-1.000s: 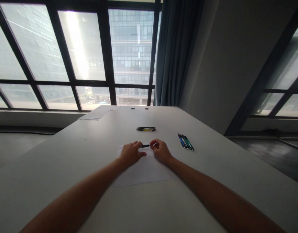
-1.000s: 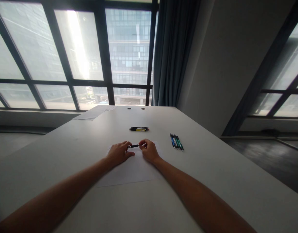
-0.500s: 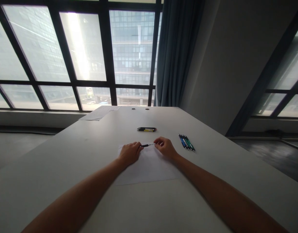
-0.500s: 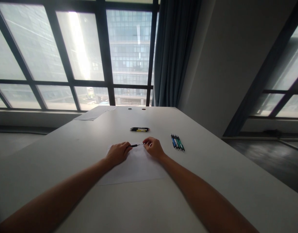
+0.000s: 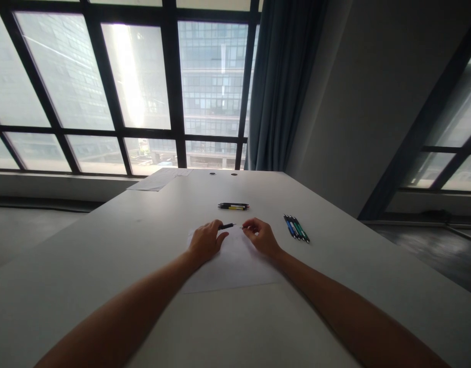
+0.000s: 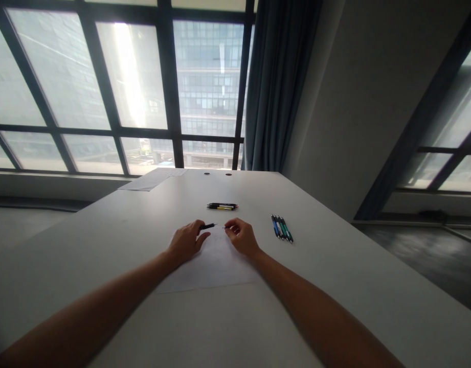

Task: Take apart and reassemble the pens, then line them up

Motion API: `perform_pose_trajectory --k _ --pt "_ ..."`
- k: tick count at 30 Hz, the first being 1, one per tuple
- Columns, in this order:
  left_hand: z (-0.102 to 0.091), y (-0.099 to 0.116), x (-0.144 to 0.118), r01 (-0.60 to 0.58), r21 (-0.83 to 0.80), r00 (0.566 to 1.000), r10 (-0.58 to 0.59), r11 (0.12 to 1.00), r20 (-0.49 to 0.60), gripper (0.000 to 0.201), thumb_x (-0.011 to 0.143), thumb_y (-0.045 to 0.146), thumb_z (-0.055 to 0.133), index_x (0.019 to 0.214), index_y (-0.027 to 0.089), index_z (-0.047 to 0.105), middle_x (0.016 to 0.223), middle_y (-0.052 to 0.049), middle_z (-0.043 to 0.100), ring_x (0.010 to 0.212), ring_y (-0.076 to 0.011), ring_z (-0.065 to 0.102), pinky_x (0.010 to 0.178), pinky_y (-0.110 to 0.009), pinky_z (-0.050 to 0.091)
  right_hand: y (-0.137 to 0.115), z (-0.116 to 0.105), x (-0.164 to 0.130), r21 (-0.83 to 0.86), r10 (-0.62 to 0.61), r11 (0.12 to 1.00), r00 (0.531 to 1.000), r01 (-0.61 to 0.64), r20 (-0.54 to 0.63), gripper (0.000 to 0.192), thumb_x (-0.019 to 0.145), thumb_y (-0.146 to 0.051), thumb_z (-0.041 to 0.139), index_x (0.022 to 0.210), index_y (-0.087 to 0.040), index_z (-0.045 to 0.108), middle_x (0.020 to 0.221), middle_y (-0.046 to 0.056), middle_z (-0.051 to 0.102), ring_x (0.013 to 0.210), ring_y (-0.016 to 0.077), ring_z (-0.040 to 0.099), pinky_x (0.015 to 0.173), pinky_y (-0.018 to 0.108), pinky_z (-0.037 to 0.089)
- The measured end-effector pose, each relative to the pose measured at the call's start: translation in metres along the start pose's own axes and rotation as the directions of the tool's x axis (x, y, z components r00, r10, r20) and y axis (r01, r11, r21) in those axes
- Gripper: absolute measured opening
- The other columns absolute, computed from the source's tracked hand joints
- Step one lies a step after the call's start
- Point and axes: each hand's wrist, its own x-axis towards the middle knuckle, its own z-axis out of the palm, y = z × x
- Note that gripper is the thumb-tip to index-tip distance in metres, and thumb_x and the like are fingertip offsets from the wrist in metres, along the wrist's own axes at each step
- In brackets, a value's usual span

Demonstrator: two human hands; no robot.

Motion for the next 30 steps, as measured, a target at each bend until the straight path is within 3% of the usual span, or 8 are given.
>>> perform_pose_trajectory --k 4,8,15,22,30 --pt "0.002 -0.002 -0.002 -0.111 -0.047 0.993 0.108 0.993 -0.056 0.029 0.09 0.045 0.053 0.104 0.02 0.055 0.087 -0.004 0.069 0.079 -0.0188 0.066 0.071 -0.029 0.047 -0.01 0.008 -0.006 0.029 -0.036 0.999 0.996 0.034 0.078 0.014 0.073 -0.027 0.062 0.08 -0.017 0.067 0.075 0.005 0.069 0.064 0.0151 0.059 0.063 0.028 0.048" --pt "0.003 -0.002 -0.002 -0.24 -0.058 0.968 0.235 0.969 -0.092 0.022 0.093 0.039 0.049 0.102 0.021 0.058 0.09 -0.004 0.071 0.079 -0.0175 0.067 0.072 -0.028 0.048 -0.012 0.012 -0.008 0.035 -0.082 0.996 0.991 0.079 0.102 0.011 0.072 -0.024 0.063 0.08 -0.017 0.067 0.074 0.004 0.068 0.064 0.0146 0.059 0.062 0.028 0.048" --pt "0.003 -0.004 -0.002 -0.348 -0.048 0.933 0.341 0.936 -0.111 0.019 0.094 0.028 0.045 0.1 0.021 0.061 0.086 -0.003 0.071 0.075 -0.0159 0.067 0.068 -0.026 0.048 -0.008 0.014 -0.009 0.035 -0.101 0.995 0.987 0.097 0.128 0.011 0.073 -0.023 0.065 0.081 -0.017 0.069 0.074 0.004 0.068 0.063 0.0141 0.058 0.06 0.026 0.046" --pt "0.006 -0.006 -0.001 -0.37 -0.039 0.921 0.361 0.928 -0.147 0.015 0.091 0.024 0.048 0.096 0.019 0.061 0.083 -0.002 0.071 0.073 -0.0153 0.066 0.065 -0.024 0.048 -0.007 0.015 -0.009 0.029 -0.114 0.993 0.986 0.111 0.123 0.011 0.072 -0.017 0.062 0.08 -0.016 0.069 0.072 0.003 0.068 0.062 0.0135 0.058 0.059 0.025 0.045" --pt "0.007 -0.008 -0.002 -0.304 -0.025 0.943 0.297 0.952 -0.151 0.013 0.088 0.022 0.051 0.095 0.02 0.062 0.083 -0.001 0.072 0.071 -0.0157 0.066 0.065 -0.025 0.048 -0.005 0.009 -0.005 -0.021 -0.056 0.998 0.998 0.057 0.042 0.011 0.073 -0.025 0.061 0.078 -0.017 0.068 0.072 0.003 0.068 0.061 0.0139 0.058 0.06 0.026 0.046"
